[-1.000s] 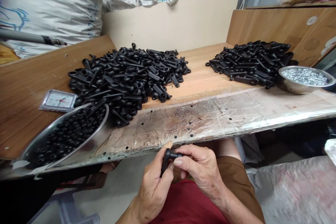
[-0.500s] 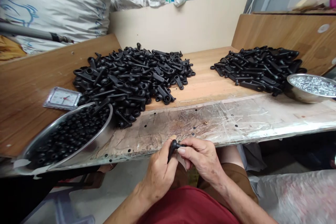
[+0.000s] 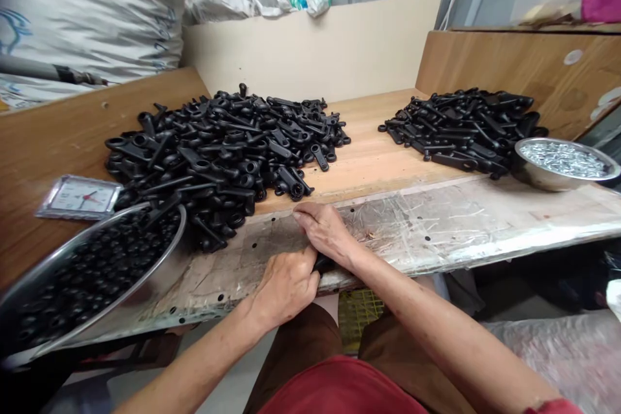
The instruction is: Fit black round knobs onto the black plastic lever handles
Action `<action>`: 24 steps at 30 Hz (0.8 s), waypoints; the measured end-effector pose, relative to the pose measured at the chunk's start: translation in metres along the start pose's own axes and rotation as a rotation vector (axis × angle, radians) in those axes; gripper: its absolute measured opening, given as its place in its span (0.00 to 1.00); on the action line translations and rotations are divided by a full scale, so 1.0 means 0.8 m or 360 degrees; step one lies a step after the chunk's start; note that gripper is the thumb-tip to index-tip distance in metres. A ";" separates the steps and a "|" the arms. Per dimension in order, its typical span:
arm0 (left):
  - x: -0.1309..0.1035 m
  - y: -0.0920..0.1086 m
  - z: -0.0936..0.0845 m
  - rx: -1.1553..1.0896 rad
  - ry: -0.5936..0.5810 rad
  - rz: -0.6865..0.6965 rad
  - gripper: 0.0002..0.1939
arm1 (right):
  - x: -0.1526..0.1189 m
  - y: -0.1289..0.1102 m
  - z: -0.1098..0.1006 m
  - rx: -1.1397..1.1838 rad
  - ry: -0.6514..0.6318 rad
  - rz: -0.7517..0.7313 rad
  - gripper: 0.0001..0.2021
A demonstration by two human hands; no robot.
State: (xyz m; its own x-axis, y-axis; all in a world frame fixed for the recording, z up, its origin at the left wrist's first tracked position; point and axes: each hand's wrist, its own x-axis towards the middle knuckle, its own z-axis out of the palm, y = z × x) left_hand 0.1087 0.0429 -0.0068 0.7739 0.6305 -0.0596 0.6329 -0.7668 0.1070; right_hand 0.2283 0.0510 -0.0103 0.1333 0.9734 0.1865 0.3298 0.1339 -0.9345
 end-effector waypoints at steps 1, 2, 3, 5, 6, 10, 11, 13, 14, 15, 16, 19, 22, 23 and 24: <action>0.001 -0.001 0.000 0.0009 -0.0028 0.0016 0.13 | 0.003 0.004 0.004 -0.0112 0.0015 0.0023 0.11; 0.003 -0.002 -0.001 0.0014 -0.0055 0.0032 0.12 | 0.005 0.008 0.006 -0.0233 0.0030 0.0056 0.12; 0.005 -0.004 -0.002 0.0016 -0.0080 0.0047 0.12 | 0.006 0.011 0.008 -0.0348 0.0034 0.0092 0.14; 0.008 -0.006 -0.003 0.0018 -0.0121 0.0079 0.11 | 0.006 0.016 0.007 -0.0522 0.0028 0.0154 0.18; 0.009 -0.006 -0.004 0.0018 -0.0137 0.0100 0.12 | 0.005 0.018 0.006 -0.0564 0.0031 0.0184 0.19; 0.011 -0.003 -0.006 0.0019 -0.0154 0.0226 0.10 | -0.005 0.024 0.002 -0.0485 0.0155 0.0236 0.20; 0.011 -0.001 -0.006 0.0024 -0.0138 0.0249 0.10 | -0.008 0.026 0.002 -0.0426 0.0202 0.0232 0.20; 0.010 0.001 -0.003 0.0037 -0.0073 0.0262 0.11 | -0.012 0.027 0.003 -0.0251 0.0311 0.0237 0.19; 0.009 0.001 0.000 0.0042 -0.0027 0.0254 0.11 | -0.014 0.027 0.004 -0.0157 0.0366 0.0243 0.19; 0.008 0.000 0.003 0.0041 0.0024 0.0241 0.12 | -0.015 0.026 0.005 -0.0073 0.0409 0.0244 0.18; 0.008 -0.002 0.007 0.0035 0.0080 0.0225 0.12 | -0.015 0.024 0.007 -0.0002 0.0437 0.0238 0.17; 0.006 -0.011 0.020 -0.0021 0.0278 0.0171 0.15 | -0.017 0.018 0.007 0.0158 0.0435 0.0185 0.15; 0.004 -0.022 0.033 -0.0116 0.0498 0.0117 0.21 | -0.018 0.017 0.001 0.0389 0.0427 0.0195 0.18; 0.003 -0.024 0.036 -0.0147 0.0565 0.0094 0.23 | -0.018 0.019 -0.002 0.0469 0.0435 0.0215 0.19; 0.003 -0.025 0.038 -0.0174 0.0624 0.0069 0.24 | -0.017 0.020 -0.004 0.0544 0.0445 0.0238 0.20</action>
State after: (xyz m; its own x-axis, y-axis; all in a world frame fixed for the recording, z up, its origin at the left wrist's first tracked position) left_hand 0.0986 0.0562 -0.0394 0.7194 0.6123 0.3281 0.5775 -0.7896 0.2073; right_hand 0.2351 0.0396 -0.0270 0.4183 0.9054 0.0730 -0.0329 0.0954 -0.9949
